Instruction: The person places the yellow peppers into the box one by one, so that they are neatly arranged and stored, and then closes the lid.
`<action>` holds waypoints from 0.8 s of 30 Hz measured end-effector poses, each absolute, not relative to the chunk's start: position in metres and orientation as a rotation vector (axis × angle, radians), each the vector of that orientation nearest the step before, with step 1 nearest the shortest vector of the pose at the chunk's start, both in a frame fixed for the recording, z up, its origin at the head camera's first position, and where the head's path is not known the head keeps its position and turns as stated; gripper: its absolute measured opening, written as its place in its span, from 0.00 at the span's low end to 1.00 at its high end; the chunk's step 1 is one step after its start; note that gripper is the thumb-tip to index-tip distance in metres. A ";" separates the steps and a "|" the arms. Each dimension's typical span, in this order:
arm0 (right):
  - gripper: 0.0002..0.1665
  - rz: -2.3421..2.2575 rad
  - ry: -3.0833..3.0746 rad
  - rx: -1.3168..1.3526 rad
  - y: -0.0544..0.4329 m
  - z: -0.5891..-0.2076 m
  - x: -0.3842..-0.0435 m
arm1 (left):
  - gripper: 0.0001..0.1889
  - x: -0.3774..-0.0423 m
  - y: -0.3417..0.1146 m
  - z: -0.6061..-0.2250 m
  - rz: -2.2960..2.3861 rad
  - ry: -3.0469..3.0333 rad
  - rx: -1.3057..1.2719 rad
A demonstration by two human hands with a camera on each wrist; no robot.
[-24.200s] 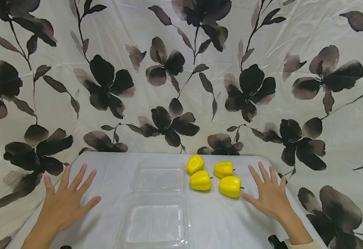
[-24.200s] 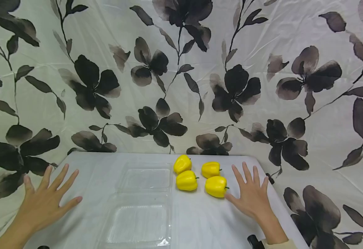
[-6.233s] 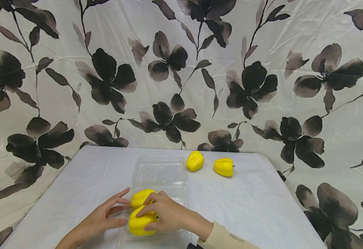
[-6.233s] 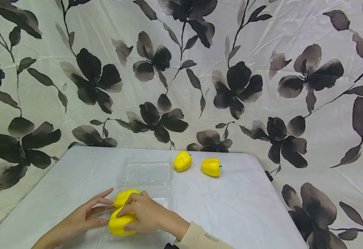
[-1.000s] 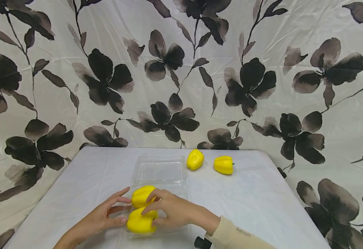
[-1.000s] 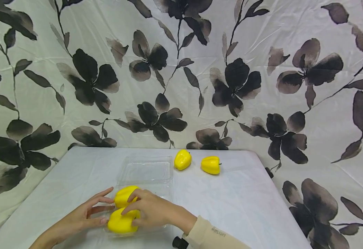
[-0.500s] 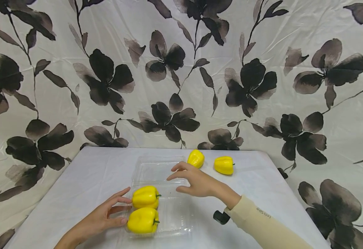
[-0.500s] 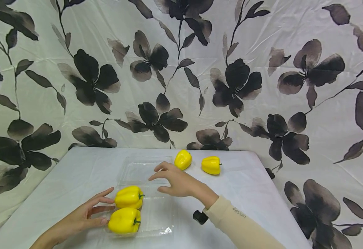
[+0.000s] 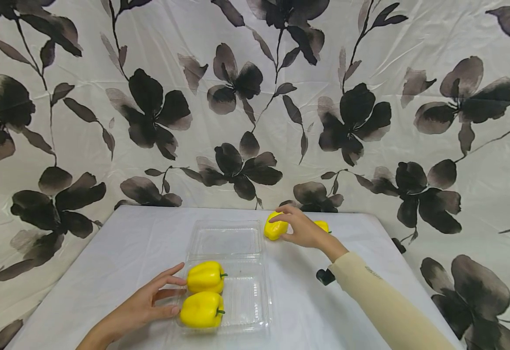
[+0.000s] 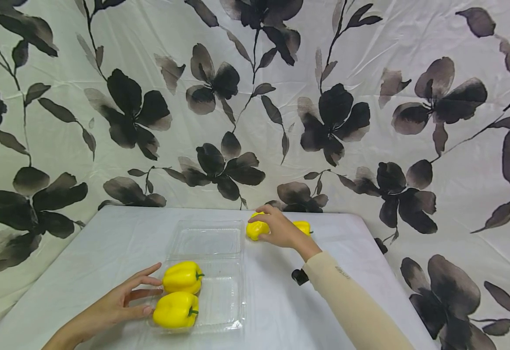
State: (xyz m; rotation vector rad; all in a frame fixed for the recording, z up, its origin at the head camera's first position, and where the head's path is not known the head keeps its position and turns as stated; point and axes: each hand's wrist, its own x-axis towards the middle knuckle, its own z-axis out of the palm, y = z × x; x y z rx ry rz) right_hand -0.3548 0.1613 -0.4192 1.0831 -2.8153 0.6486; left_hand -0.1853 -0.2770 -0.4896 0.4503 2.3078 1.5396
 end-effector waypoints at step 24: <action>0.29 0.623 -2.891 1.011 0.164 -0.457 -0.398 | 0.25 -0.187 -0.279 -0.491 1.529 2.321 0.458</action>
